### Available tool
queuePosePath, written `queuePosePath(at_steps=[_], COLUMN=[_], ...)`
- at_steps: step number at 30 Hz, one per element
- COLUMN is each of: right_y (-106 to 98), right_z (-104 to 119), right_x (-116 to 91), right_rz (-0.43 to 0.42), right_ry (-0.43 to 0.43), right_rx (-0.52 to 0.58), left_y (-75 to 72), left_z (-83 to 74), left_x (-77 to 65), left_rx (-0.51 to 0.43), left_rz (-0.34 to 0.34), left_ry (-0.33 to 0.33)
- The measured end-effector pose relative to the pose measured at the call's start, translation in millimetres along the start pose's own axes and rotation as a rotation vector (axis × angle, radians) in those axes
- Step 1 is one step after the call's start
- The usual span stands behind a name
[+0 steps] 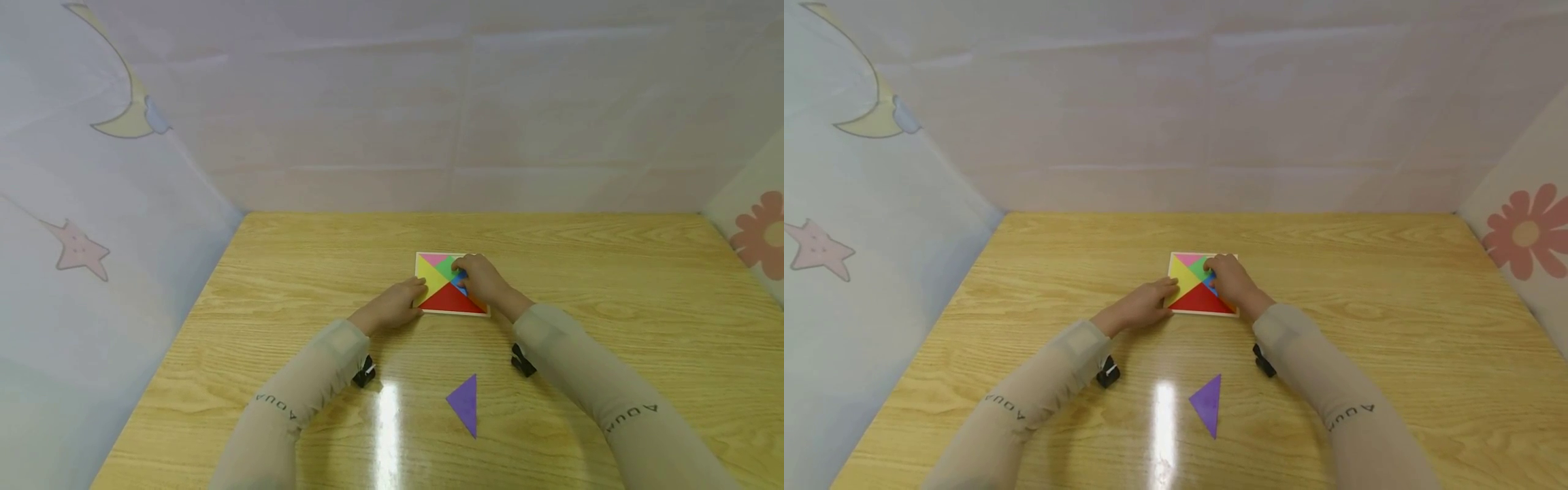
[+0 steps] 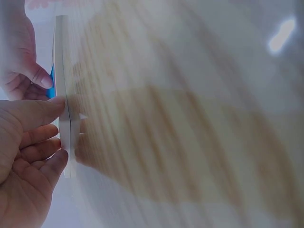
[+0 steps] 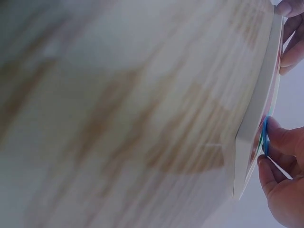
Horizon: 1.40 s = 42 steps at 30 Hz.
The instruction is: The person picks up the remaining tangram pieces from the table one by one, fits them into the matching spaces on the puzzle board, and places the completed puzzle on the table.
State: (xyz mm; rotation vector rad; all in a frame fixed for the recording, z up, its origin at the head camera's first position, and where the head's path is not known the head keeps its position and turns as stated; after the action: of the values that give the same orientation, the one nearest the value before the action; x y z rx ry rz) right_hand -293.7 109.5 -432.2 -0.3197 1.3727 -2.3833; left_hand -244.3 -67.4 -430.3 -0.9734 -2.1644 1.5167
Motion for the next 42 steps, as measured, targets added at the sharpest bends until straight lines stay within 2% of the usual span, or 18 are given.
queuePosePath(at_steps=[16, 28, 31, 32, 36, 42], right_y=[1.4, 2.2, 1.4, 1.1, 0.4, -0.2], right_z=[1.9, 4.2, 4.9, 5.1, 6.2, 6.9], right_x=[-4.7, -6.4, -7.4, -7.6, -8.1, -8.8], right_rz=[-0.012, -0.028, -0.024, -0.022, -0.008, 0.016], right_ry=[0.051, 0.038, 0.040, 0.040, 0.039, 0.045], right_rx=[-0.033, -0.041, -0.039, -0.037, -0.031, -0.032], left_y=[0.4, -0.9, -0.6, 4.6, 5.9, -1.3], left_z=[0.5, -1.2, -0.1, 6.4, 7.8, -1.4], left_x=[0.9, 0.1, 0.9, 3.3, 4.0, 0.2], left_rx=[-0.011, -0.031, -0.047, -0.046, -0.050, -0.023], left_rz=[0.003, -0.003, -0.004, -0.017, -0.018, -0.014], left_ry=[-0.004, 0.002, 0.007, 0.026, 0.020, 0.002])
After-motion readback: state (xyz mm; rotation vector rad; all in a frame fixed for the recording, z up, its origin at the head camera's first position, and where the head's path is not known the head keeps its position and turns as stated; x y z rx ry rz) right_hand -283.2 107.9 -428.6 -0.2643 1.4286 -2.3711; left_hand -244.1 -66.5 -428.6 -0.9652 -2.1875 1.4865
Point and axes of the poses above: each hand's wrist, its own x-axis towards the middle knuckle, its own y-axis out of the palm, z = x × y, the point moved 2 cm from there along x, towards the middle knuckle, and after that the axes turned 8 degrees about y, right-handed, at the moved point
